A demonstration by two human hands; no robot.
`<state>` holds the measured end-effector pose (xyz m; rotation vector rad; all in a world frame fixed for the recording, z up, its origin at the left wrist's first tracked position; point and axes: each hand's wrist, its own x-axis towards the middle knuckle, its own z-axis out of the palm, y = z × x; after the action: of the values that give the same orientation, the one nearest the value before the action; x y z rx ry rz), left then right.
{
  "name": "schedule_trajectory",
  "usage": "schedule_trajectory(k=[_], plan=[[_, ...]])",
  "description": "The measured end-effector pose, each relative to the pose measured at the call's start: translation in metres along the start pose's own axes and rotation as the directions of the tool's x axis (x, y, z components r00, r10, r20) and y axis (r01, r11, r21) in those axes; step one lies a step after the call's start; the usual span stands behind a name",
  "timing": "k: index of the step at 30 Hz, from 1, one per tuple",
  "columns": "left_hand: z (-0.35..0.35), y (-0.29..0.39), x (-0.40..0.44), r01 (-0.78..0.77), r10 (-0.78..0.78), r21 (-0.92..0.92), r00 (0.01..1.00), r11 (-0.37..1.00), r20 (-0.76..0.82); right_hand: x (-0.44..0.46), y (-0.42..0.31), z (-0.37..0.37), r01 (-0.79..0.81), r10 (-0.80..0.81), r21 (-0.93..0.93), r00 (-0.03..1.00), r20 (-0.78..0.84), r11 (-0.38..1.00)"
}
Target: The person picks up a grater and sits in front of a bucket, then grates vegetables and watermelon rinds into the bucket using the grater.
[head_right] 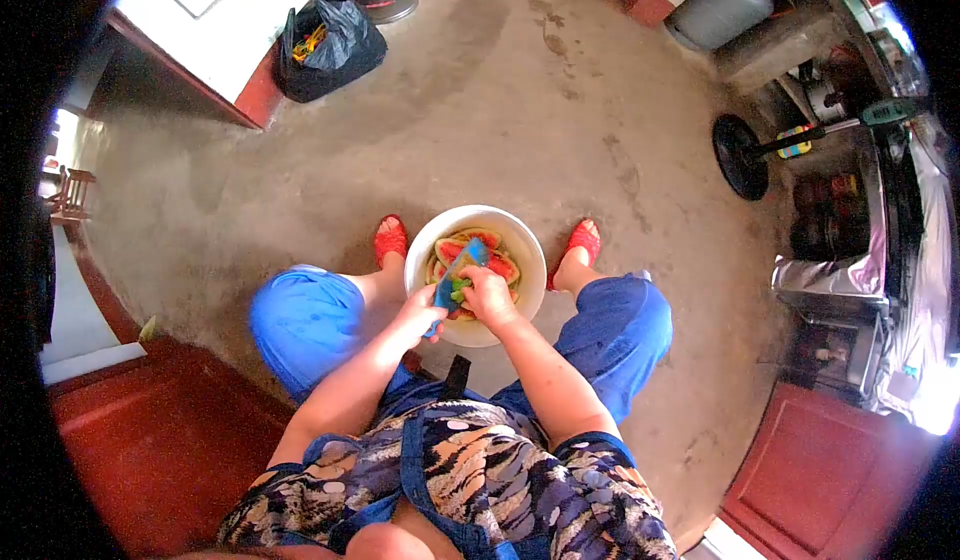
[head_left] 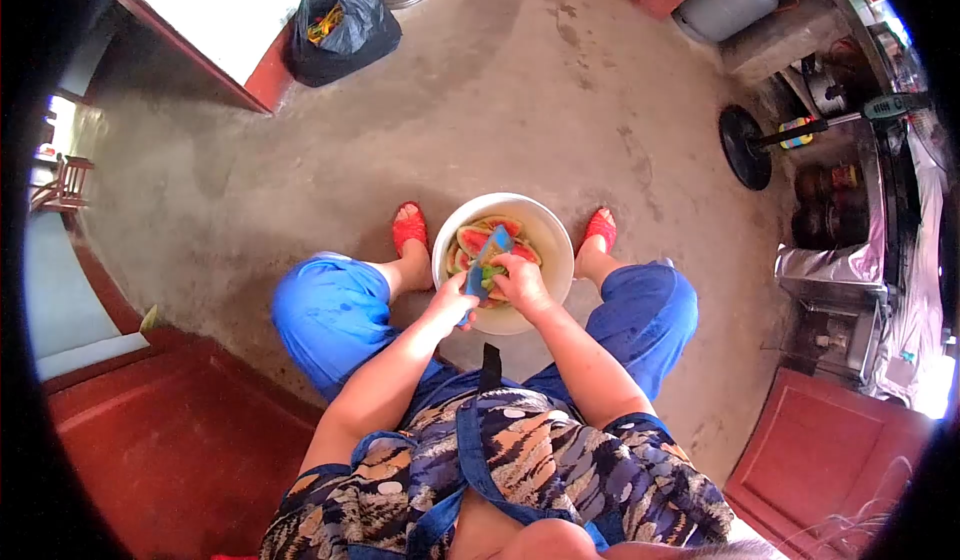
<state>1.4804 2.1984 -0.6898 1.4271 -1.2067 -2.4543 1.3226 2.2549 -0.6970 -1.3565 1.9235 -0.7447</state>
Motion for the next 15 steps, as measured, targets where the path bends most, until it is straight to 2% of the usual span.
schedule_trajectory(k=[1,3,5,7,8,9,10,13,14,15], plan=[[-0.001,0.002,-0.003,0.004,-0.004,0.003,1.0,1.0,0.017,0.0,0.007,0.003,-0.005,0.005,0.002,1.0,0.004,1.0],[0.0,0.003,-0.009,0.022,-0.023,0.041,0.999,0.999,0.039,0.007,0.025,0.007,-0.02,0.017,-0.019,0.993,-0.12,1.0],[0.001,0.003,-0.017,0.034,-0.038,0.044,0.994,0.998,0.099,0.021,0.044,0.007,-0.15,0.134,-0.057,0.967,-0.217,0.987],[-0.004,0.001,-0.017,0.036,-0.039,0.04,0.996,0.999,0.077,0.028,0.062,0.001,-0.307,0.31,0.048,0.934,-0.179,0.951],[-0.005,0.0,-0.015,0.027,-0.029,0.024,0.998,0.999,0.061,0.028,0.041,-0.012,-0.332,0.334,0.037,0.935,-0.122,0.943],[-0.007,0.001,-0.013,0.011,-0.011,0.002,0.999,1.0,0.042,0.028,0.033,-0.013,-0.326,0.328,0.036,0.937,-0.123,0.945],[-0.009,0.003,-0.01,0.014,-0.012,-0.038,0.998,0.999,0.058,0.026,0.025,-0.01,-0.239,0.241,0.031,0.965,-0.102,0.97],[-0.005,0.003,-0.001,0.041,-0.042,-0.011,0.999,0.999,-0.009,0.016,0.02,0.001,0.107,-0.104,0.064,0.993,-0.048,0.992],[-0.005,-0.002,0.006,0.031,-0.03,0.07,0.999,0.997,-0.016,0.014,0.022,0.006,0.108,-0.108,-0.013,0.994,0.002,0.994],[0.002,0.005,0.001,0.02,-0.017,0.121,0.999,0.992,-0.027,0.008,0.009,-0.002,0.076,-0.076,0.015,0.997,-0.021,0.997]])
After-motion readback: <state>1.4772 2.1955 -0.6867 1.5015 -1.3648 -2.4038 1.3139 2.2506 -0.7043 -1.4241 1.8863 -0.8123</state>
